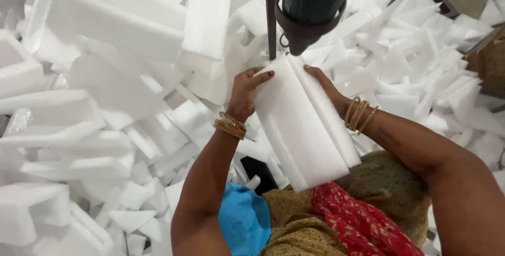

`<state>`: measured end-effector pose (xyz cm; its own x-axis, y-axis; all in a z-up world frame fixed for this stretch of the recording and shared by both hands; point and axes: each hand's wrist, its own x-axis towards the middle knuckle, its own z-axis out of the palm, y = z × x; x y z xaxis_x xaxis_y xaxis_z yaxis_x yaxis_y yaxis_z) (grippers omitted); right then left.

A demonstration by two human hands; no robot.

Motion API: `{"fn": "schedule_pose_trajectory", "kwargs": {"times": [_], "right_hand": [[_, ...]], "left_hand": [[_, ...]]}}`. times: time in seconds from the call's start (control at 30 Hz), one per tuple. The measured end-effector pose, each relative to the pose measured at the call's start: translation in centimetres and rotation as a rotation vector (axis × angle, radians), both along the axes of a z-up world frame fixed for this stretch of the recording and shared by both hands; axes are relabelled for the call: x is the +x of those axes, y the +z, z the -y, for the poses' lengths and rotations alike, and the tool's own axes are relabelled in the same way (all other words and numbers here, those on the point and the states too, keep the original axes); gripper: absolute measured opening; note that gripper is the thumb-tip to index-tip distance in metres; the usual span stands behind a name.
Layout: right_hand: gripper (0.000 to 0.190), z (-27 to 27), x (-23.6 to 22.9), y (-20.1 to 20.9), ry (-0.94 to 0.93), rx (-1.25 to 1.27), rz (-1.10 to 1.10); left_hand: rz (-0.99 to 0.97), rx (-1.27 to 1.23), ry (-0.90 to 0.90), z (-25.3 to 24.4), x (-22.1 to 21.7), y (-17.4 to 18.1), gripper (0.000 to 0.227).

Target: The person sits on the floor surrounded by white foam pieces and repeatedly picks up rectangular foam blocks. They place each block under a vertical cutting tool to slice it, then discard the cut pieces back into the pile. The process is repeated continuously with multiple foam blocks.

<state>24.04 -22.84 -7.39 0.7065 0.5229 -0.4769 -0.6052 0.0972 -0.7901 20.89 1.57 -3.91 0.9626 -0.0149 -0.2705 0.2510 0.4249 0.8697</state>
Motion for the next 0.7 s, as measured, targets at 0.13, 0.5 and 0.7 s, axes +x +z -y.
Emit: {"fn": "schedule_pose_trajectory", "kwargs": {"times": [0.13, 0.5, 0.7], "right_hand": [[0.077, -0.3, -3.1, 2.6, 0.016, -0.212, 0.049], [0.069, 1.7, -11.0, 6.5, 0.227, -0.196, 0.750], [0.070, 1.6, -12.7, 6.8, 0.249, -0.173, 0.780]], "left_hand": [[-0.012, 0.092, -0.021, 1.0, -3.7, 2.0, 0.040], [0.013, 0.149, -0.016, 2.1, -10.7, 4.0, 0.037], [-0.009, 0.225, 0.013, 2.1, -13.1, 5.2, 0.034]]}}
